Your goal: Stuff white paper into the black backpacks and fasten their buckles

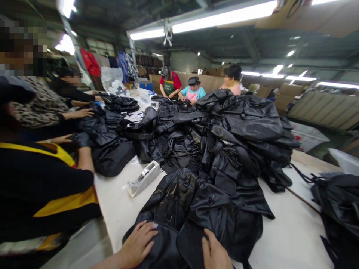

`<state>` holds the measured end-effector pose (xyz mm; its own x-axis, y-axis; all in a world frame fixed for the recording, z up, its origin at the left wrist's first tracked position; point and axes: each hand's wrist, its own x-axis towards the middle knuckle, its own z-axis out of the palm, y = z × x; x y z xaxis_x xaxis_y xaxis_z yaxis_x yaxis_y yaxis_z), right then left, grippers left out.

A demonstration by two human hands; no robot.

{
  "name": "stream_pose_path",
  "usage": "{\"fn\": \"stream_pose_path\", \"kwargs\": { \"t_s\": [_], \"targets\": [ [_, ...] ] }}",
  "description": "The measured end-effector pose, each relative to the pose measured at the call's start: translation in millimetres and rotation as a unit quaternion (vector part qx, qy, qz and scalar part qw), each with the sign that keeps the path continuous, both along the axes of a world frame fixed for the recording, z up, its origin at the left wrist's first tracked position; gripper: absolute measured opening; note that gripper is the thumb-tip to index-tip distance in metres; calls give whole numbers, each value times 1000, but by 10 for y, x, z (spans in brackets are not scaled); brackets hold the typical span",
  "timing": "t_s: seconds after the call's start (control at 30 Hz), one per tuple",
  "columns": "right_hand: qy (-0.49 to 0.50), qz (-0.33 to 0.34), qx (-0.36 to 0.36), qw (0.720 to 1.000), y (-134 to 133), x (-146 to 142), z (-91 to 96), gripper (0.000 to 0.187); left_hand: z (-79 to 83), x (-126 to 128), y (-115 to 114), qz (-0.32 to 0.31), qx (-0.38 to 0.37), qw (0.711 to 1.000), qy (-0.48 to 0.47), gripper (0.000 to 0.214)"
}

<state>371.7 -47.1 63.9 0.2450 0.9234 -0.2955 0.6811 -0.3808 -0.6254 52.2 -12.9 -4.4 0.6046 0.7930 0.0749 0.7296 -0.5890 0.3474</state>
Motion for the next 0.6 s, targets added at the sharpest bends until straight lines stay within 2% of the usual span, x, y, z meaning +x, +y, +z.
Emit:
{"fn": "stream_pose_path", "kwargs": {
  "t_s": [0.07,0.17,0.27,0.43,0.6],
  "targets": [
    [-30,15,38,999,142,-80,183,46,46,48,15,26,-32,999,-5,34],
    [-51,62,83,993,311,-175,272,45,105,112,35,65,-76,995,-13,37],
    [-58,90,94,990,454,-231,229,42,121,128,30,82,-95,992,-19,36],
    [-58,110,88,988,677,-282,138,37,79,78,2,69,-88,993,-30,31],
    [-57,132,108,984,1069,-452,133,37,142,119,-18,63,-91,993,-34,33]
  ]
}}
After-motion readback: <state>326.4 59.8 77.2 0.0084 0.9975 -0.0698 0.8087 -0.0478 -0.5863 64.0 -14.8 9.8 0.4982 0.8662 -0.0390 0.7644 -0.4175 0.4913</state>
